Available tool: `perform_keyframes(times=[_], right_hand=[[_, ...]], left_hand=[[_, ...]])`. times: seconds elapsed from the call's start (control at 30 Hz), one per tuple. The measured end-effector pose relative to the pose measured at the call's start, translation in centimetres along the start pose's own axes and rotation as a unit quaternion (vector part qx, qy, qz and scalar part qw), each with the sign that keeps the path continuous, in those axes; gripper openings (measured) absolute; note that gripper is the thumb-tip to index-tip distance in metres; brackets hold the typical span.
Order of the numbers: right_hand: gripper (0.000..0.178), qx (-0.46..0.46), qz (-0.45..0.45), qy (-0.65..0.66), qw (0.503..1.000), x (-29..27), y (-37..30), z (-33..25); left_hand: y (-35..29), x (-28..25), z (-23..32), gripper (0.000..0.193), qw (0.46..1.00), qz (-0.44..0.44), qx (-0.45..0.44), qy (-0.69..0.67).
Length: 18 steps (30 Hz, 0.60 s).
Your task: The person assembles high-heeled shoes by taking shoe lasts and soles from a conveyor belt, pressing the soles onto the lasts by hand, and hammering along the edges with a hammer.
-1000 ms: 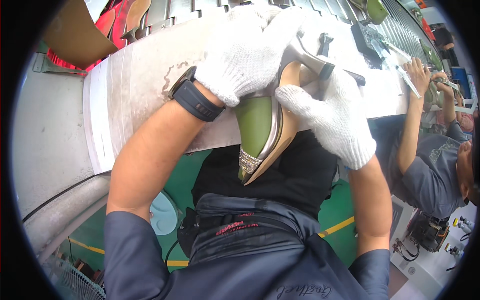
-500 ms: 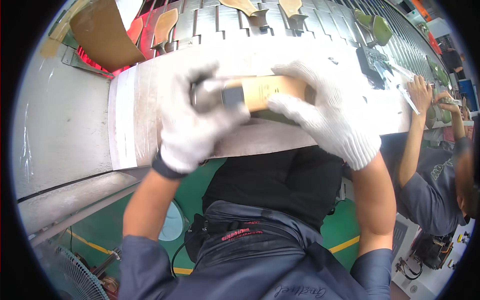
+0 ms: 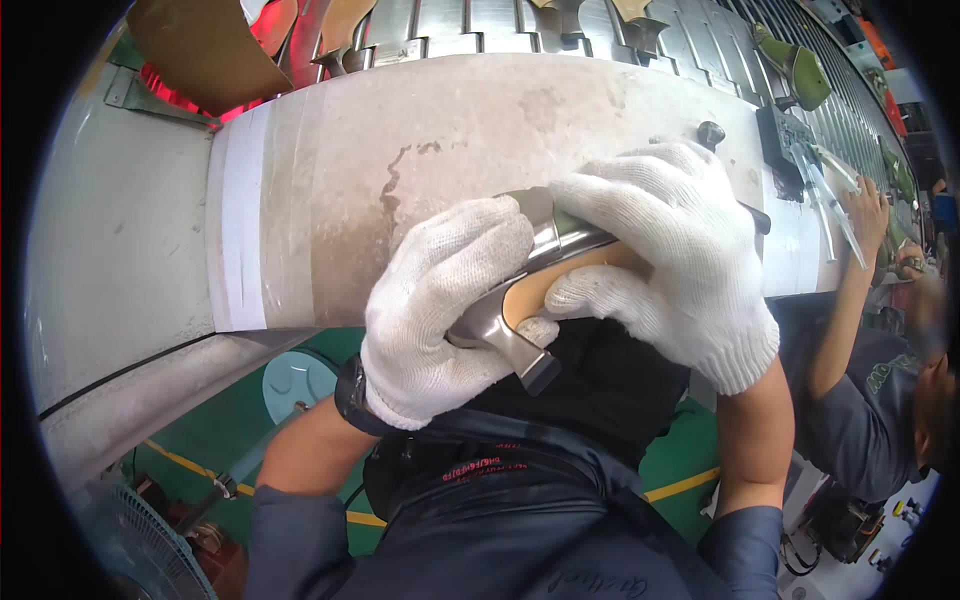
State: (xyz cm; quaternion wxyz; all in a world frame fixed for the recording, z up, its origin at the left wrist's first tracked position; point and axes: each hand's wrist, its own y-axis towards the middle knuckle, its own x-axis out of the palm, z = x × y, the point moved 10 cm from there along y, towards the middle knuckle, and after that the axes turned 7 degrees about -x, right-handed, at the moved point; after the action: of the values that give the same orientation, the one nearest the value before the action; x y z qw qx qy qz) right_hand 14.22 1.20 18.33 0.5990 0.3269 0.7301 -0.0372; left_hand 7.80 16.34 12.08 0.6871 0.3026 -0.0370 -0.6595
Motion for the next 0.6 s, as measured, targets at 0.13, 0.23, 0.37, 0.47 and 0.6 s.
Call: perform_keyframes(times=[0.13,0.23,0.37,0.47,0.6], right_hand=[[0.063,0.038,-0.032,0.041,0.998,0.0,0.5,0.5],[0.059,0.056,-0.059,0.072,0.994,0.3,0.9,0.9],[0.054,0.112,-0.13,0.106,0.979,0.4,2.7,0.6],[0.047,0.252,-0.223,0.158,0.928,2.4,2.5,1.6],[0.047,0.15,-0.263,0.036,0.952,2.8,3.8,0.2]], left_hand=[[0.0,0.0,0.6,0.074,0.999,-0.022,0.021,0.027],[-0.1,0.3,0.3,0.075,0.998,-0.038,0.032,0.028],[-0.2,0.6,0.5,0.077,0.997,-0.052,0.04,0.032],[-0.2,0.8,0.5,0.076,0.997,-0.046,0.054,0.036],[-1.6,1.3,0.3,0.058,0.99,0.067,0.073,0.1]])
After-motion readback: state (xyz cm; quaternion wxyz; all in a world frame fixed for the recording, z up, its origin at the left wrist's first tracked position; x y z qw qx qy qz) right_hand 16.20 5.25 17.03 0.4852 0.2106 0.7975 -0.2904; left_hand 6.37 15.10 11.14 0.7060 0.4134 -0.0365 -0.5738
